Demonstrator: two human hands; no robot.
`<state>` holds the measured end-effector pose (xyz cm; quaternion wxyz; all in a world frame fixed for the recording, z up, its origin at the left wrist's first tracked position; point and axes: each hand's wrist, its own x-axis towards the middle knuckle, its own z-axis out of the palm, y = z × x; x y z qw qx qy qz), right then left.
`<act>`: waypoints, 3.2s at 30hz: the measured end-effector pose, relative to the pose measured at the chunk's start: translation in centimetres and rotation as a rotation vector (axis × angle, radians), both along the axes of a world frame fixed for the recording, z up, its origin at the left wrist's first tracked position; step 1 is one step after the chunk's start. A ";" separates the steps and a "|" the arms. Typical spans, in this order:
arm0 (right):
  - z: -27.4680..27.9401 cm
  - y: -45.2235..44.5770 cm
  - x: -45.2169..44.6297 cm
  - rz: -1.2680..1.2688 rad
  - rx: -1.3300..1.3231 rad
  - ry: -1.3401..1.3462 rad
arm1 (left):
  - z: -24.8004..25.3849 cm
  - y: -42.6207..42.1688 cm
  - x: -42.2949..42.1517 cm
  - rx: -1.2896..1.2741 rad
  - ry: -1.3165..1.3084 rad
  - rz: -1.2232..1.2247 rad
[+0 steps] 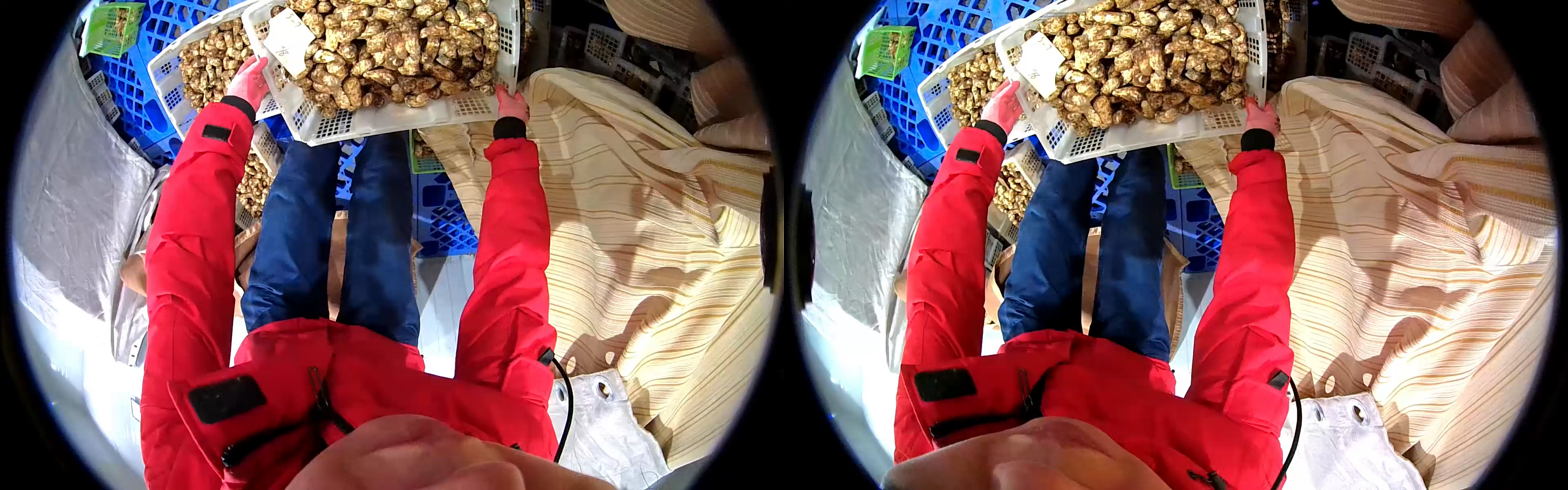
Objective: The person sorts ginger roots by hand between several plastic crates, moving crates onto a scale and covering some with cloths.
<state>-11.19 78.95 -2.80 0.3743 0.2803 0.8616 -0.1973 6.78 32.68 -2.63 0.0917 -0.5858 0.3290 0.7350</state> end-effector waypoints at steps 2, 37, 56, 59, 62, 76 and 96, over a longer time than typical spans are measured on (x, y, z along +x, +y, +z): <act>-0.1 -0.2 0.2 -0.014 -0.030 0.131 | -0.7 0.1 0.1 -0.014 -0.002 0.043; 0.2 20.6 1.1 0.605 0.097 0.395 | -2.8 14.2 -9.9 -0.049 0.307 -0.140; 6.1 -35.5 6.8 0.117 -1.104 0.110 | 6.4 -11.9 37.4 -0.278 -0.217 0.947; 14.6 -46.8 4.8 0.791 -0.619 0.309 | 6.3 -10.7 37.2 -0.168 -0.116 1.036; 7.3 -53.3 8.1 0.817 -0.815 0.583 | 4.0 -10.4 38.7 0.032 -0.230 1.045; -16.5 -1.7 -4.2 -0.396 -0.510 -0.007 | 6.7 -0.7 2.4 -0.551 0.303 -0.221; -13.1 9.6 2.1 0.184 0.228 -0.084 | -3.1 -7.7 -3.2 -1.357 -0.851 -0.956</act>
